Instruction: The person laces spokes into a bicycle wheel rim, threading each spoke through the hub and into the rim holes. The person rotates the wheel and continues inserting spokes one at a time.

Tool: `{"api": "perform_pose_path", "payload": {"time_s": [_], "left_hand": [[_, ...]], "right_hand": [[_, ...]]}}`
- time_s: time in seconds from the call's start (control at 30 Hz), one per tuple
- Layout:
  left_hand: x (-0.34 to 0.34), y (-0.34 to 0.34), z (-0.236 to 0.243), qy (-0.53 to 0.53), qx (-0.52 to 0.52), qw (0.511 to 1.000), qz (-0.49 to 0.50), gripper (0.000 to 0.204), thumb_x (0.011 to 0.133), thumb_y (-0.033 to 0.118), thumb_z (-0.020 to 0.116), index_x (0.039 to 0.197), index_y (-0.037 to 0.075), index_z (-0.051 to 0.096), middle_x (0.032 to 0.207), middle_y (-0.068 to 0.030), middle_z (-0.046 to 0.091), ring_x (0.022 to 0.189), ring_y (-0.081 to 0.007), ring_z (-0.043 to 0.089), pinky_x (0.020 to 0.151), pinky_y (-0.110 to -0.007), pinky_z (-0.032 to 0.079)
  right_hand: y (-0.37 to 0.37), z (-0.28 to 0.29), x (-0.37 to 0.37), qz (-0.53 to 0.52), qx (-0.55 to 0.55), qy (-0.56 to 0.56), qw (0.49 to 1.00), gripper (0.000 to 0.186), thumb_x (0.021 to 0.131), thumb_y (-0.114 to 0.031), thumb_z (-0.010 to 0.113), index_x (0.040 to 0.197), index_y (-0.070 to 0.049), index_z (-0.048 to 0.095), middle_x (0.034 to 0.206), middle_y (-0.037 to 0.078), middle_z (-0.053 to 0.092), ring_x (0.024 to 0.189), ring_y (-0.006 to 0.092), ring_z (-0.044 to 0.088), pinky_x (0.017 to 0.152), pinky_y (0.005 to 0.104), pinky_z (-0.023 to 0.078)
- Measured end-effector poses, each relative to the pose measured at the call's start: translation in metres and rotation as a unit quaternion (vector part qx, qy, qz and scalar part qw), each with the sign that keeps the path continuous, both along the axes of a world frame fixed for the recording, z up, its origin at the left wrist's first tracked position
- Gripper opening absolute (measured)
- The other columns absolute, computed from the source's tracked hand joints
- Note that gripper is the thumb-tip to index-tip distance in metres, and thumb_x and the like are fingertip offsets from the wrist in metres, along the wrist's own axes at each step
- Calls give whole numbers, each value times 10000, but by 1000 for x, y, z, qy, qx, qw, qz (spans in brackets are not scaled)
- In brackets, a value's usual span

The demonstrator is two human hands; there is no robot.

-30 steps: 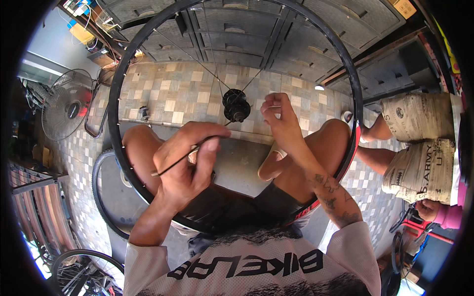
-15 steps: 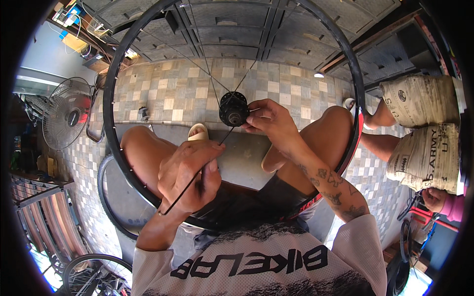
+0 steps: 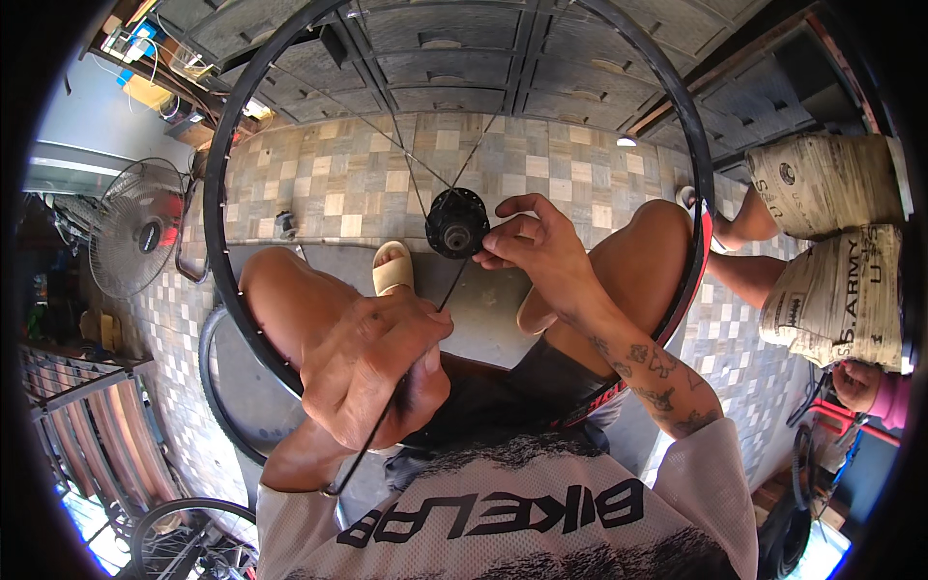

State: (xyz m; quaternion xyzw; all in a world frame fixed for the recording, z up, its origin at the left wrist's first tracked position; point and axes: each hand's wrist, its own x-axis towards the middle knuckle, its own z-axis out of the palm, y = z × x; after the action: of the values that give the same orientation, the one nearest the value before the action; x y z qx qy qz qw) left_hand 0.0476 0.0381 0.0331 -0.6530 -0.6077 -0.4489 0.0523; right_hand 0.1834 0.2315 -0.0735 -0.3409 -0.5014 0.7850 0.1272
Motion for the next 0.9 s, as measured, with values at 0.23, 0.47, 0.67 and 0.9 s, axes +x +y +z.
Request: {"api": "perform_pose_path", "payload": {"time_s": [0.23, 0.47, 0.67, 0.9], "left_hand": [[2, 5, 9, -14, 15, 1000, -3, 210, 858, -107, 666, 1067, -93, 671, 897, -167, 738, 783, -318, 767, 682, -364, 621], [-1, 6, 16, -52, 6, 998, 34, 114, 956, -56, 640, 1065, -86, 656, 897, -171, 746, 767, -293, 754, 709, -358, 611], [-2, 9, 14, -58, 28, 997, 47, 96, 1006, -27, 617, 1082, -84, 633, 911, -178, 749, 780, -277, 752, 722, -350, 605], [1, 14, 11, -167, 39, 976, 131, 131, 1063, 26, 575, 1068, -98, 617, 914, -187, 747, 782, -238, 772, 697, -301, 599]], "right_hand": [[-2, 4, 4, -4, 1, 18, 1000, 390, 979, 12, 725, 1293, 63, 500, 1021, 180, 739, 935, 255, 780, 846, 327, 651], [-5, 12, 6, -12, -1, 21, 1000, 388, 967, 29, 727, 1280, 57, 500, 1021, 180, 738, 931, 253, 780, 837, 321, 647], [-7, 19, 8, -6, -1, 26, 1000, 391, 967, 36, 717, 1286, 52, 493, 1030, 175, 726, 941, 250, 772, 850, 326, 635], [-8, 24, 10, 3, -2, 21, 1000, 388, 980, 14, 713, 1294, 38, 486, 1039, 159, 707, 953, 247, 760, 885, 341, 609]]}}
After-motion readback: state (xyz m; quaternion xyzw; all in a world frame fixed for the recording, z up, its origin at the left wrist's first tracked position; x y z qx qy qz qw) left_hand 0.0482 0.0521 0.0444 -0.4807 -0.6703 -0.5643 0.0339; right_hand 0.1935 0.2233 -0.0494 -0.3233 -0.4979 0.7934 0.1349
